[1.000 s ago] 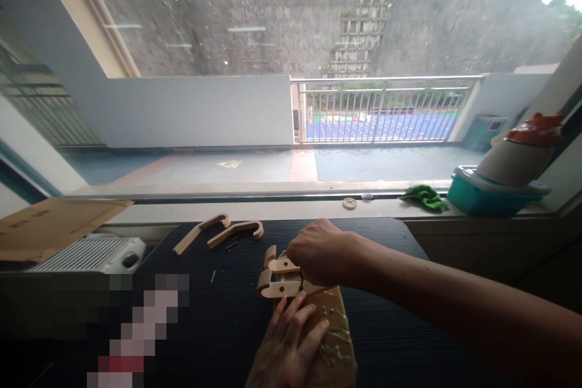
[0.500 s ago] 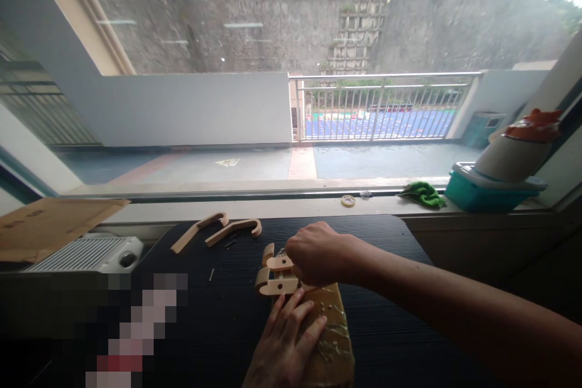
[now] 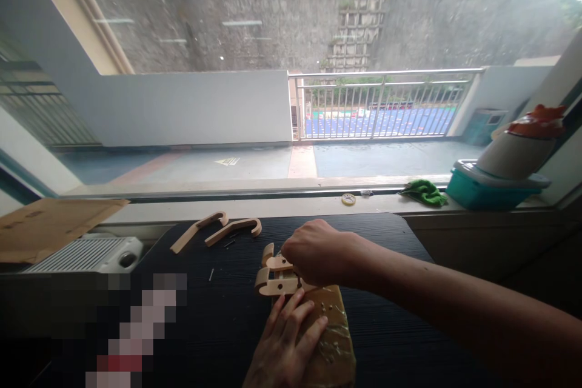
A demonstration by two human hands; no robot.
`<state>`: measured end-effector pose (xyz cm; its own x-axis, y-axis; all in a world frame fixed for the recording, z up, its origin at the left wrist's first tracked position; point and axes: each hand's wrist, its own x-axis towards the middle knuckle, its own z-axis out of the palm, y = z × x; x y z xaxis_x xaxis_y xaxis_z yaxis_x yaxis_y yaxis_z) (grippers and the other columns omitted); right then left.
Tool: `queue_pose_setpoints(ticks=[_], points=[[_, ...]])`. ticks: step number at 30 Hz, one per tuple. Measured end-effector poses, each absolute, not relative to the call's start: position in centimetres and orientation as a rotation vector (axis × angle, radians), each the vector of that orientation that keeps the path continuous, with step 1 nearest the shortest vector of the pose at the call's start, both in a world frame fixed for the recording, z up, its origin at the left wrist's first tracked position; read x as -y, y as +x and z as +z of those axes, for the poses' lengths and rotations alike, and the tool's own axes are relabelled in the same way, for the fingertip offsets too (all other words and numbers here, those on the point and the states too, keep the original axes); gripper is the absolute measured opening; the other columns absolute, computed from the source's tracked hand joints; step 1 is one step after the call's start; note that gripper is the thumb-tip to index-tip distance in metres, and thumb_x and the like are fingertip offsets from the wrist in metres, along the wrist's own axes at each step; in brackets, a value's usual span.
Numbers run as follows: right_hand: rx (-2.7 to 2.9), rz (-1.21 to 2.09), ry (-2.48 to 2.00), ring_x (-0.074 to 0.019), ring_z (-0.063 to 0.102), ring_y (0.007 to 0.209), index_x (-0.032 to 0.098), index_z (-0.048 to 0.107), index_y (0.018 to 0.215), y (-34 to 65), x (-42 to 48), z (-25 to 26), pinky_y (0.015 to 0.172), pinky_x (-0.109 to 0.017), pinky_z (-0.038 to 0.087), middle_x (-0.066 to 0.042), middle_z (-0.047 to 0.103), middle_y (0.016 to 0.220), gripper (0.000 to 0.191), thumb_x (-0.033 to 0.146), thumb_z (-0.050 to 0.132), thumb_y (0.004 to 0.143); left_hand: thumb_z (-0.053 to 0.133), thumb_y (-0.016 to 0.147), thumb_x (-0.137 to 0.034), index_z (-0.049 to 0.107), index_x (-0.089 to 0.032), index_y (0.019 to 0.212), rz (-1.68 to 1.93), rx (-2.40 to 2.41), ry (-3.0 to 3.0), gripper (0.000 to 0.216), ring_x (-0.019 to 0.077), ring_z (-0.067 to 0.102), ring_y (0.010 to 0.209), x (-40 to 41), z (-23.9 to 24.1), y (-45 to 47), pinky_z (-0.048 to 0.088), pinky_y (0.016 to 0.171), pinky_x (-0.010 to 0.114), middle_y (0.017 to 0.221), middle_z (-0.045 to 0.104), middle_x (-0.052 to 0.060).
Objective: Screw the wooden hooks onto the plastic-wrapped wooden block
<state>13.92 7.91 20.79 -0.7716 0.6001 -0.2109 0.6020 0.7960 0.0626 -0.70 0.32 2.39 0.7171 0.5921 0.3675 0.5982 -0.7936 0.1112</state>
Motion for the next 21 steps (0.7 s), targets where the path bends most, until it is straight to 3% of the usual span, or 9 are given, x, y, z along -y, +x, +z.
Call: queue_pose_setpoints(ticks=[7, 14, 21], points=[[-2.729, 0.002, 1.092, -0.0179, 0.061, 0.062, 0.013, 0.061, 0.075, 14.3, -7.5, 20.5, 0.047, -0.026, 0.026, -0.008, 0.066, 0.069, 0.021, 0.024, 0.044, 0.082, 0.056, 0.079, -0.038, 0.037, -0.023, 0.132, -0.642, 1.009, -2.914, 0.059, 0.0336, 0.033, 0.127, 0.0, 2.6, -0.7, 0.032, 0.101, 0.053, 0.128, 0.047, 0.011], [-2.742, -0.060, 1.011, -0.0146, 0.059, 0.061, 0.019, 0.063, 0.075, 14.2, -7.2, 22.0, 0.047, -0.024, 0.023, -0.003, 0.066, 0.069, 0.016, 0.013, 0.048, 0.074, 0.058, 0.078, -0.037, 0.040, -0.023, 0.130, -0.699, 0.990, -2.888, 0.057, 0.0333, 0.037, 0.124, -0.1, 2.6, -0.6, 0.032, 0.100, 0.052, 0.127, 0.047, 0.012], [-2.767, -0.059, 0.998, -0.0153, 0.058, 0.062, 0.014, 0.063, 0.079, 14.4, -7.6, 21.0, 0.050, -0.025, 0.028, -0.007, 0.065, 0.069, 0.020, 0.015, 0.043, 0.081, 0.056, 0.079, -0.034, 0.039, -0.023, 0.131, -0.668, 0.998, -2.885, 0.056, 0.0322, 0.034, 0.126, -0.1, 2.5, -0.7, 0.032, 0.101, 0.051, 0.126, 0.048, 0.010]])
